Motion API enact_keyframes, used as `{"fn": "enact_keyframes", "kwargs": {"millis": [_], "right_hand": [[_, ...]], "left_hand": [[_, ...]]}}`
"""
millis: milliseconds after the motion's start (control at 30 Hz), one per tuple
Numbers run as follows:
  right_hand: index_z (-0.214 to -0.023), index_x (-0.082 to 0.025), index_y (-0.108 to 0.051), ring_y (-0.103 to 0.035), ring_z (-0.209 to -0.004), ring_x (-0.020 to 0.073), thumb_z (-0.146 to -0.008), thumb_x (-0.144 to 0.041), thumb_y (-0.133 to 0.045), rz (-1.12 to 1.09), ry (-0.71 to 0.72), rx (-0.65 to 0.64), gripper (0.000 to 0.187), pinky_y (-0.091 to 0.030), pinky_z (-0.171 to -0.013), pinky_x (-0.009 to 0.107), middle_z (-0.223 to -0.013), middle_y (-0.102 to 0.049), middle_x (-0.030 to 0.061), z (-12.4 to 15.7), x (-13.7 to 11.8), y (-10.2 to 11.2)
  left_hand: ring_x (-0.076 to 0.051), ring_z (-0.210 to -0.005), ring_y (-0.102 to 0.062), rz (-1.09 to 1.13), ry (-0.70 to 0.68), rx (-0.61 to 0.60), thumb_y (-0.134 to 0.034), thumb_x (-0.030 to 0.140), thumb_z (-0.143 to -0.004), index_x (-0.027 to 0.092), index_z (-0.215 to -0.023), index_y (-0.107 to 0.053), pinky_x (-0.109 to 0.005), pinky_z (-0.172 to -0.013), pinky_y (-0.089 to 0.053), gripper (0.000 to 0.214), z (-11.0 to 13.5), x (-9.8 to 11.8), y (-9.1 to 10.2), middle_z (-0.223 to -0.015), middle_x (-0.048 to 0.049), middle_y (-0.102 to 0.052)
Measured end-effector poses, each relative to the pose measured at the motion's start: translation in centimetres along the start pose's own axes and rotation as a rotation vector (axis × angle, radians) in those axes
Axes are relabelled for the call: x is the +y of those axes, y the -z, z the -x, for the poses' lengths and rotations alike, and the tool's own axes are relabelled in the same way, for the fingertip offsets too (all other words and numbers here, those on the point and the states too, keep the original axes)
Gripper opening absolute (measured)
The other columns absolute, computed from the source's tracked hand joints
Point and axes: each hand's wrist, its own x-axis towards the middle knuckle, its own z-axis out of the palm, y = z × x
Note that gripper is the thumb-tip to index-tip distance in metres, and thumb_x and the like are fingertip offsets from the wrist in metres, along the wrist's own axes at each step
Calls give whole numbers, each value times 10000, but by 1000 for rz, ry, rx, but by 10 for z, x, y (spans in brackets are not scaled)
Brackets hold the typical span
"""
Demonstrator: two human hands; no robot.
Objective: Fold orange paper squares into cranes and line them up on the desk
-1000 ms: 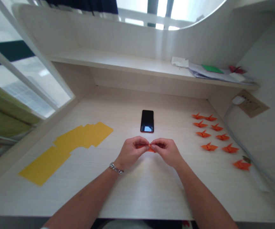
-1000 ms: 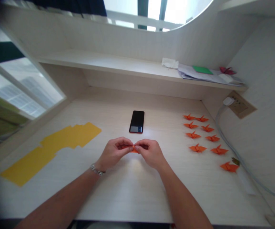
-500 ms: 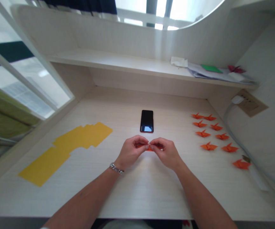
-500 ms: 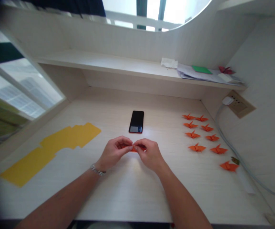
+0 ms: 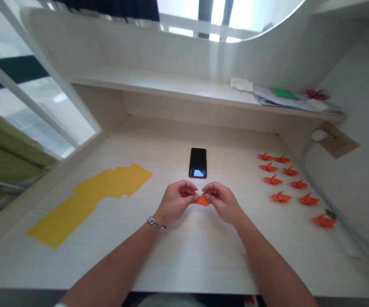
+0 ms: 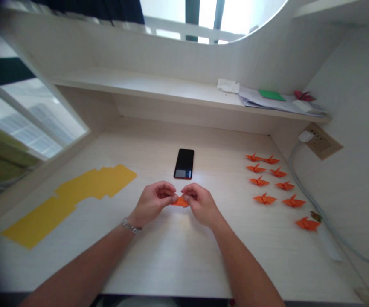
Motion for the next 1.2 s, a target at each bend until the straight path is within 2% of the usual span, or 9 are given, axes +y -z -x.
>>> {"fn": "enact_keyframes", "kwargs": {"millis": [100, 200, 300, 500, 600, 800, 900, 1000, 1200], "right_hand": [[-981, -186, -590, -628, -725, 158, -800, -250, -601, 75, -9, -26, 193, -502, -670, 290, -796, -657, 28, 1, -1, 0], [-955, -189, -615, -631, -723, 165, -772, -246, -634, 177, 13, 0, 193, -508, -680, 294, -795, -665, 31, 2, -1, -4], [-895, -196, -621, -622, -718, 160, -767, -221, -624, 154, 23, 18, 130, -508, -671, 282, -781, -658, 20, 2, 0, -6], [-914, -195, -615, -597, -687, 144, -762, -209, -619, 170, 37, 28, 152, -489, -640, 259, -751, -629, 0, 1, -3, -2], [-909, -196, -608, -603, -703, 150, -778, -206, -603, 184, 66, 25, 132, -492, -661, 270, -779, -644, 10, 2, -5, -3], [-901, -194, -608, -610, -702, 152, -792, -218, -591, 243, 73, 33, 114, -491, -662, 273, -785, -653, 15, 3, -5, -10], [-926, -195, -604, -614, -693, 152, -772, -212, -609, 260, 46, 57, 155, -493, -663, 274, -764, -652, 11, 3, -5, -11], [-856, -190, -605, -604, -700, 150, -752, -188, -617, 246, 65, 77, 105, -489, -664, 268, -767, -646, 12, 3, -6, -11], [-786, -190, -595, -589, -682, 151, -728, -164, -604, 197, 35, 92, 65, -483, -637, 265, -738, -631, 2, 2, -5, -9]], "left_hand": [[-150, -681, -660, -19, -3, 1, -717, 141, -657, 138, -819, -627, -254, -641, -543, 186, 0, -1, 0, -733, -35, -686], [-160, -693, -666, -34, -14, -25, -700, 146, -673, 138, -816, -633, -271, -653, -548, 158, 0, -1, -1, -749, -47, -694], [-164, -704, -671, -31, -27, -58, -675, 152, -698, 138, -855, -638, -275, -658, -547, 162, 0, 0, 0, -764, -53, -700], [-170, -773, -673, -39, -69, -119, -598, 157, -768, 141, -995, -633, -294, -717, -544, 230, -1, 2, 2, -848, -71, -709], [-180, -817, -664, -41, -94, -112, -629, 186, -760, 140, -971, -637, -313, -757, -543, 216, -1, 2, 0, -891, -79, -695], [-155, -761, -639, -81, -125, -41, -648, 168, -741, 144, -838, -610, -274, -701, -534, 107, 1, 2, -3, -816, -46, -660], [-156, -759, -635, -149, -150, -11, -633, 156, -742, 158, -834, -594, -272, -699, -525, 101, 3, 3, -4, -798, -34, -649], [-157, -757, -639, -188, -166, 6, -620, 143, -740, 170, -838, -578, -273, -705, -519, 110, 6, 5, -5, -790, -27, -648], [-162, -741, -652, -146, -155, 70, -644, 149, -705, 175, -831, -576, -270, -679, -521, 146, 6, 5, -5, -773, -22, -655]]}}
